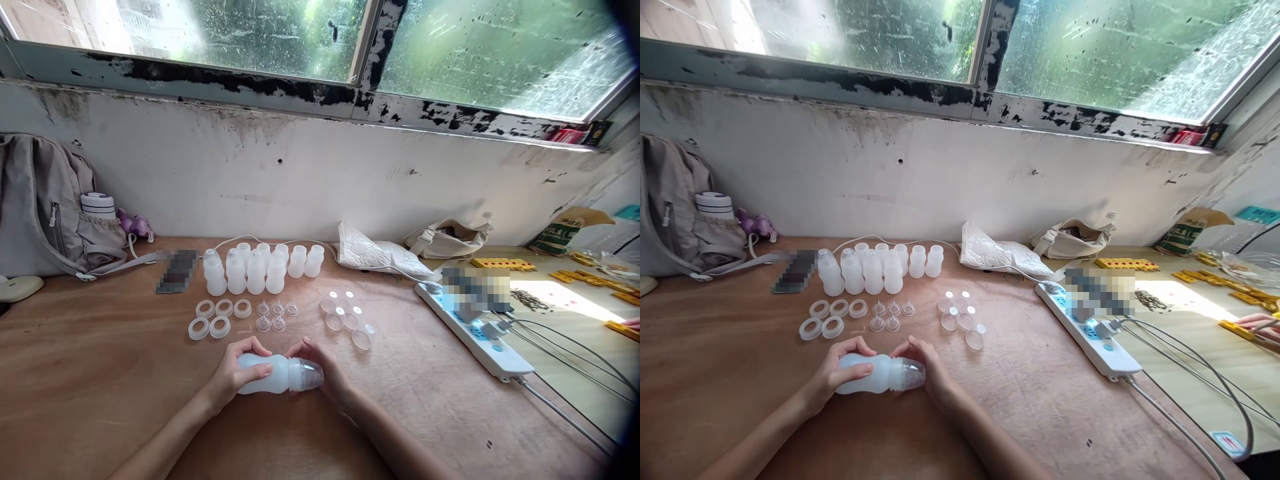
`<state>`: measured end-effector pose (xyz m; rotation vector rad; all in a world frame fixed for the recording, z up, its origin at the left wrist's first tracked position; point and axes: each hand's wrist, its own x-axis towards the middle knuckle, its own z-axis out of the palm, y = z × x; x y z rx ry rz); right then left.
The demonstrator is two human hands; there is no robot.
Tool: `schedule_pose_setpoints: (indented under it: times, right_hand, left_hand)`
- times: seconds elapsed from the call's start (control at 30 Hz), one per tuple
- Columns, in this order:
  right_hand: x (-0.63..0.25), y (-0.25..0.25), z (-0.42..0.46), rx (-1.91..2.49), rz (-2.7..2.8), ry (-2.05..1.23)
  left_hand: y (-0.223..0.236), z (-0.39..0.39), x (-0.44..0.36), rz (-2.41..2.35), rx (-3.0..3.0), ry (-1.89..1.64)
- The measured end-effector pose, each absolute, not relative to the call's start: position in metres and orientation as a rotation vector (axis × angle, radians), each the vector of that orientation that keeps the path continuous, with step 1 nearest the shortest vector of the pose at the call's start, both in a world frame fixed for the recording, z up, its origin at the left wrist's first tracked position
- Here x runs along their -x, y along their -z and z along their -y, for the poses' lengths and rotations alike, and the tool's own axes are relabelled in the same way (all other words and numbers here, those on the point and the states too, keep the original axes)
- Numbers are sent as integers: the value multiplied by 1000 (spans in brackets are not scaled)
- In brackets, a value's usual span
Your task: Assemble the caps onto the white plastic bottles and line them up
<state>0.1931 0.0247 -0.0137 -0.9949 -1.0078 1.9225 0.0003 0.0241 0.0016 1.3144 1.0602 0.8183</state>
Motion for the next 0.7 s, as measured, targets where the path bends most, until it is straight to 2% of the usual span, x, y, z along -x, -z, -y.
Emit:
schedule_pose_setpoints:
  times: [0.7]
  right_hand:
    - [-187,16,-20,916,865,-1957]
  left_hand:
    - [2,-9,-19,-1151,-1324,-968]
